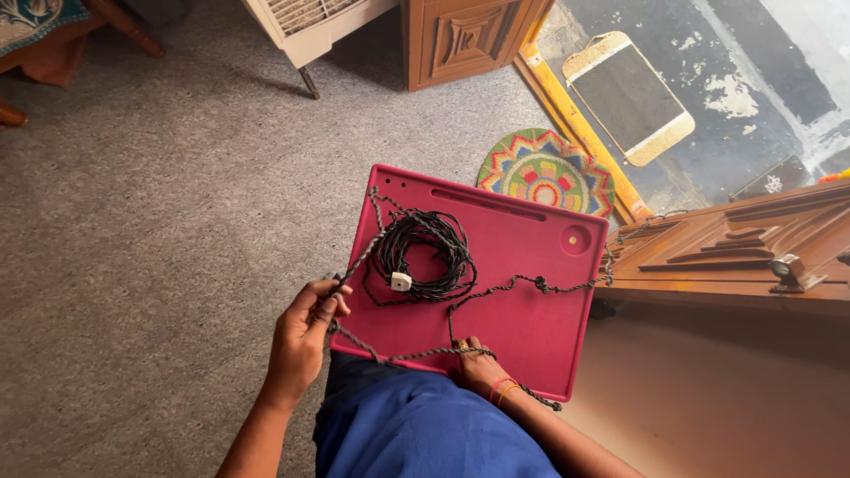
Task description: The person untangles a decorative string of lights by hand over a pink tray, separating the coiled section from the loose knots and laying the straightened wire across the tray surface.
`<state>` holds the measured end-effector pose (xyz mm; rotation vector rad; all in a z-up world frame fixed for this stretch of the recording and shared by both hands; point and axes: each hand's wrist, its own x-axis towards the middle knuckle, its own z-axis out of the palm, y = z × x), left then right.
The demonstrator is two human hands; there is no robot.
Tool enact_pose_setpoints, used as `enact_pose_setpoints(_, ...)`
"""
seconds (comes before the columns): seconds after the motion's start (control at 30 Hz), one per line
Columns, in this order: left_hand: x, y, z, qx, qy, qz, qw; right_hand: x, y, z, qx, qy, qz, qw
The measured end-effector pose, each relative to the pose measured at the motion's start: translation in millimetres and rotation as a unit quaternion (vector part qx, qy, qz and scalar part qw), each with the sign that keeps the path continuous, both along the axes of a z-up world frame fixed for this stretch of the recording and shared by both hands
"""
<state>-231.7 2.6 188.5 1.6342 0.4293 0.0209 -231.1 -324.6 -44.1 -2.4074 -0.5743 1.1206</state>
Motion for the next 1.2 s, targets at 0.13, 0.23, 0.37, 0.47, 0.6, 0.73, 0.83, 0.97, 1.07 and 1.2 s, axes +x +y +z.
enact_pose_setpoints(0.13, -9.6, 7.8, -12.0, -0.017, -0.056, -0.027, 0.998, -9.8, -8.0, -48.3, 0.01, -0.055, 0.011, 0.998)
enact_pose_setpoints(0.23, -19.2, 18.2, -43.3, 0.044, -0.003, -0.02, 0.999, -9.4, -4.0, -56.2, 0.005, -0.039, 0.002, 0.999)
enact_pose_setpoints(0.37, -36.1, 20.9, -106.2, 0.062, 0.126, 0.0, 0.99, -10.1, -1.0, -46.3, 0.007, -0.033, -0.016, 0.999)
enact_pose_setpoints(0.47, -47.9, 23.0, -139.6, 0.064, 0.144, 0.04, 0.987, -7.4, 1.9, -46.9, -0.003, -0.031, -0.02, 0.999)
enact_pose_setpoints(0.6, -49.2, 19.2, -142.7, 0.06, 0.292, 0.026, 0.954, -7.5, -1.9, -43.4, 0.003, -0.008, -0.029, 1.0)
enact_pose_setpoints(0.73, -42.8, 7.6, -115.4, 0.172, 0.315, -0.053, 0.932, -3.3, 1.1, -42.5, 0.0, -0.021, -0.016, 1.0)
enact_pose_setpoints(0.83, -42.4, -8.7, -114.4, 0.28, 0.313, -0.174, 0.891, -4.0, 4.2, -33.2, 0.004, -0.025, -0.012, 1.0)
enact_pose_setpoints(0.97, -44.3, -21.9, -132.3, 0.337, 0.131, -0.241, 0.901, -0.1, 6.5, -23.0, 0.007, -0.001, -0.022, 1.0)
enact_pose_setpoints(1.07, -35.2, -23.2, -131.5, 0.328, 0.193, -0.279, 0.882, -3.5, 4.0, -30.6, 0.007, -0.032, -0.015, 0.999)
enact_pose_setpoints(1.2, -5.8, -20.9, -120.5, 0.285, 0.214, -0.316, 0.879, 2.3, 1.5, -33.0, 0.04, -0.024, -0.029, 0.999)
